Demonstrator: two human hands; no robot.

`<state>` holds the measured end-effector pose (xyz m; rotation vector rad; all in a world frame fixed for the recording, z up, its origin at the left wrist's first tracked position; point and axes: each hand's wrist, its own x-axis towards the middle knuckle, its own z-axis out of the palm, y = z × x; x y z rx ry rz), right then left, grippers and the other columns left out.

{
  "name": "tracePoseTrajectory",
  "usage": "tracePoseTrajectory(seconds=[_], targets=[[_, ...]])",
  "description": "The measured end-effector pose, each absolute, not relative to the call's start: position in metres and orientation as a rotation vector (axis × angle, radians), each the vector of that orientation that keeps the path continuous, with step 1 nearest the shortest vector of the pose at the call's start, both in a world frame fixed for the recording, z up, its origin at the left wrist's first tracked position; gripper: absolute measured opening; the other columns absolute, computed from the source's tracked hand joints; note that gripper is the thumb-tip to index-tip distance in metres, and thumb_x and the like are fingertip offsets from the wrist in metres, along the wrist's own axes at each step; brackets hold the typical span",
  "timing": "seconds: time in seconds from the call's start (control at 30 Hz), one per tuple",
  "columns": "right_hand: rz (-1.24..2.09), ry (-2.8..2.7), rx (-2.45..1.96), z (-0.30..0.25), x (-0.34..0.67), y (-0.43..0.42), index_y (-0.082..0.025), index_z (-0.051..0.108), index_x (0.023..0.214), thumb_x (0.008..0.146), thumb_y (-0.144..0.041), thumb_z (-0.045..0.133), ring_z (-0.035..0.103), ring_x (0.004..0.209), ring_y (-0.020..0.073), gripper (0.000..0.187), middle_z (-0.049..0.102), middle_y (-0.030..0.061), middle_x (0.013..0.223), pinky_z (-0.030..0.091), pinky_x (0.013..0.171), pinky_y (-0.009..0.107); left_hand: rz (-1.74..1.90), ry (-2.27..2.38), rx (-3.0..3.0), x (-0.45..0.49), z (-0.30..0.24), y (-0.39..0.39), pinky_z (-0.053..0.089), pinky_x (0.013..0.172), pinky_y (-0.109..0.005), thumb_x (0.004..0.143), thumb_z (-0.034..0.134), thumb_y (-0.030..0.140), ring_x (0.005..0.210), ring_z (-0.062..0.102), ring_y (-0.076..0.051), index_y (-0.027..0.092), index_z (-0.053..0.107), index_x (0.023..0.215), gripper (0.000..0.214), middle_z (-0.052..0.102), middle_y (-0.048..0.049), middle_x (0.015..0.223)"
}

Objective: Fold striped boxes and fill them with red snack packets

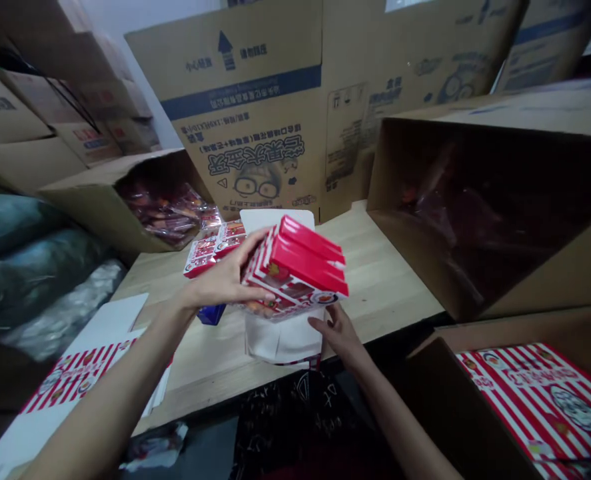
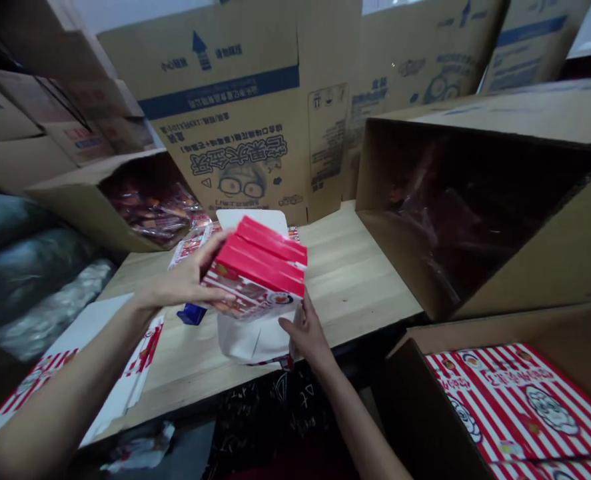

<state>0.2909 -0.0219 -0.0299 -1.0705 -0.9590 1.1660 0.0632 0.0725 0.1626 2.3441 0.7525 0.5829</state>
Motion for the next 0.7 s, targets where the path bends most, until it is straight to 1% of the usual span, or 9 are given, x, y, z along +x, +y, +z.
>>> tracePoseTrajectory(seconds=[0.07, 0.17, 0.23, 0.33, 0.4, 0.47, 0.57, 0.7], targets=[[1.241, -0.911, -1.023, -0.035, 0.289, -0.012, -0.026, 0.054, 0.147, 0.07, -0.038, 0.079, 0.055, 0.14, 0.0343, 0.082, 0.06, 0.0134, 0.15, 0.041, 0.117, 0.056, 0.474, 0.808, 2.349, 0.057, 0.138, 0.077, 0.035, 0.125, -0.056, 0.075, 0.087, 0.047, 0.151, 0.038, -0.039, 0.032, 0.022, 0.164, 0.111, 0.03, -0.0119, 0.169], [1.28, -0.878, -1.028, -0.036, 0.297, -0.004, -0.024, 0.055, 0.147, 0.068, -0.035, 0.079, 0.053, 0.142, 0.0339, 0.084, 0.057, 0.0127, 0.154, 0.04, 0.119, 0.054, 0.289, 0.878, 2.456, 0.047, 0.113, 0.082, 0.034, 0.124, -0.055, 0.075, 0.085, 0.044, 0.147, 0.041, -0.038, 0.03, 0.022, 0.163, 0.109, 0.036, -0.0141, 0.164], [1.308, -0.956, -0.986, -0.035, 0.301, 0.001, -0.023, 0.059, 0.145, 0.068, -0.03, 0.078, 0.052, 0.144, 0.0328, 0.08, 0.057, 0.0116, 0.154, 0.038, 0.121, 0.053, 0.201, 0.896, 2.548, 0.042, 0.103, 0.084, 0.035, 0.122, -0.055, 0.074, 0.085, 0.04, 0.144, 0.042, -0.038, 0.03, 0.024, 0.162, 0.107, 0.041, -0.0143, 0.159], [1.359, -1.125, -0.896, -0.034, 0.299, 0.008, -0.025, 0.064, 0.141, 0.071, -0.025, 0.077, 0.051, 0.145, 0.0308, 0.071, 0.059, 0.0079, 0.153, 0.04, 0.121, 0.052, 0.092, 0.911, 2.65, 0.041, 0.085, 0.087, 0.038, 0.116, -0.055, 0.071, 0.084, 0.032, 0.137, 0.046, -0.039, 0.03, 0.026, 0.16, 0.106, 0.047, -0.0144, 0.15], [1.369, -1.186, -0.879, -0.034, 0.296, 0.012, -0.027, 0.066, 0.14, 0.073, -0.025, 0.077, 0.052, 0.144, 0.03, 0.068, 0.061, 0.006, 0.152, 0.04, 0.121, 0.052, 0.02, 0.952, 2.671, 0.044, 0.067, 0.09, 0.04, 0.112, -0.055, 0.067, 0.083, 0.028, 0.133, 0.048, -0.039, 0.029, 0.025, 0.159, 0.108, 0.048, -0.0152, 0.148], [1.366, -1.21, -0.876, -0.036, 0.293, 0.014, -0.029, 0.065, 0.14, 0.075, -0.024, 0.075, 0.051, 0.145, 0.0286, 0.066, 0.06, 0.0042, 0.152, 0.036, 0.123, 0.052, -0.031, 1.04, 2.631, 0.048, 0.048, 0.093, 0.041, 0.109, -0.055, 0.065, 0.082, 0.024, 0.132, 0.049, -0.04, 0.027, 0.025, 0.157, 0.109, 0.048, -0.0163, 0.147], [1.377, -1.226, -0.855, -0.04, 0.291, 0.015, -0.029, 0.063, 0.143, 0.075, -0.02, 0.072, 0.049, 0.147, 0.0261, 0.07, 0.058, 0.0024, 0.154, 0.033, 0.126, 0.049, -0.049, 1.208, 2.548, 0.053, 0.023, 0.095, 0.041, 0.109, -0.055, 0.064, 0.084, 0.025, 0.133, 0.048, -0.041, 0.023, 0.029, 0.154, 0.106, 0.049, -0.0181, 0.146], [1.432, -1.216, -0.865, -0.043, 0.287, 0.012, -0.027, 0.06, 0.146, 0.072, -0.019, 0.073, 0.049, 0.147, 0.027, 0.076, 0.055, 0.005, 0.157, 0.036, 0.124, 0.048, -0.058, 1.311, 2.564, 0.058, 0.009, 0.093, 0.038, 0.111, -0.054, 0.062, 0.09, 0.034, 0.134, 0.046, -0.041, 0.019, 0.031, 0.155, 0.11, 0.048, -0.0202, 0.147]])
